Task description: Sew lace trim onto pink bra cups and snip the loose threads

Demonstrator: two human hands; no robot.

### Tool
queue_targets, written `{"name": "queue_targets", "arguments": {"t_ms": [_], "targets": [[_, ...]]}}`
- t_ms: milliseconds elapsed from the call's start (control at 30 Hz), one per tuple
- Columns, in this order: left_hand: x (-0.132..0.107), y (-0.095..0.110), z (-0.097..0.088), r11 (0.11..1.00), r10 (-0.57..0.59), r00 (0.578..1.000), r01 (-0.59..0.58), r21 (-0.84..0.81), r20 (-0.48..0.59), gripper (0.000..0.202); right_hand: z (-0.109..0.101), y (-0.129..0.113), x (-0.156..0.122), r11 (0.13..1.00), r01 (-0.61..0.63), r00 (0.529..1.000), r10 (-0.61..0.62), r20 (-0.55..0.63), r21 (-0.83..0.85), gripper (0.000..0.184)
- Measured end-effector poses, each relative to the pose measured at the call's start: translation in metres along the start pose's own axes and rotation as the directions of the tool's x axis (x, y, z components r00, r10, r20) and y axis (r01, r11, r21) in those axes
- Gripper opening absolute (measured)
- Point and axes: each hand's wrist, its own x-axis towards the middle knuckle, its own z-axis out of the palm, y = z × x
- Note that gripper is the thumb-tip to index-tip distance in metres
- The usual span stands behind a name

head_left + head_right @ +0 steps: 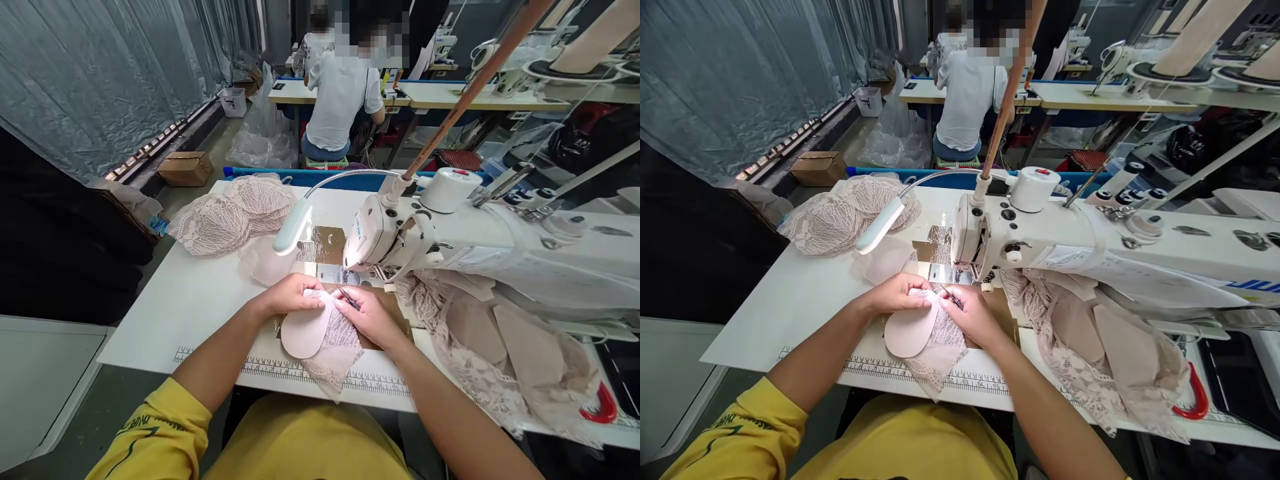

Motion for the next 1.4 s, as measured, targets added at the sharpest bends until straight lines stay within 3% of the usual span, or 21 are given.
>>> {"name": "queue_targets", "arguments": {"t_ms": [167, 467, 767, 967, 1200, 1333, 1400], "targets": [[-0.002, -0.001, 0.003, 0.991, -0.078, 0.996, 0.083, -0.104, 0.050, 0.033, -0.012, 0.012, -0.006, 0.993, -0.073, 0.997, 0.069, 0.045, 0.098, 0.040], [0.000, -0.002, 0.007, 0.968, -0.088, 0.995, 0.095, -0.234, 0.043, 0.034, -0.014, 0.002, -0.006, 0.968, -0.148, 0.984, 0.123, 0.131, 0.205, 0.034], [0.000, 0.005, 0.015, 0.965, -0.097, 0.992, 0.112, -0.236, 0.074, 0.032, -0.005, -0.003, -0.005, 0.989, -0.072, 0.997, 0.067, 0.045, 0.130, 0.019], [0.001, -0.001, 0.014, 0.956, -0.083, 0.994, 0.099, -0.275, 0.067, 0.033, -0.011, -0.002, -0.005, 0.975, -0.121, 0.989, 0.103, 0.102, 0.189, 0.022], [0.002, -0.005, 0.016, 0.971, -0.010, 0.995, 0.034, -0.236, 0.104, 0.033, -0.007, -0.011, -0.003, 0.997, -0.057, 0.998, 0.055, 0.033, 0.051, 0.017], [0.003, -0.003, 0.017, 0.972, -0.024, 0.995, 0.045, -0.230, 0.097, 0.032, -0.003, -0.003, -0.003, 0.967, -0.116, 0.993, 0.117, 0.009, 0.226, 0.026], [0.003, -0.001, 0.012, 0.982, 0.009, 0.989, 0.020, -0.190, 0.147, 0.031, -0.002, -0.002, -0.003, 0.955, -0.148, 0.989, 0.140, 0.051, 0.256, 0.037]]}}
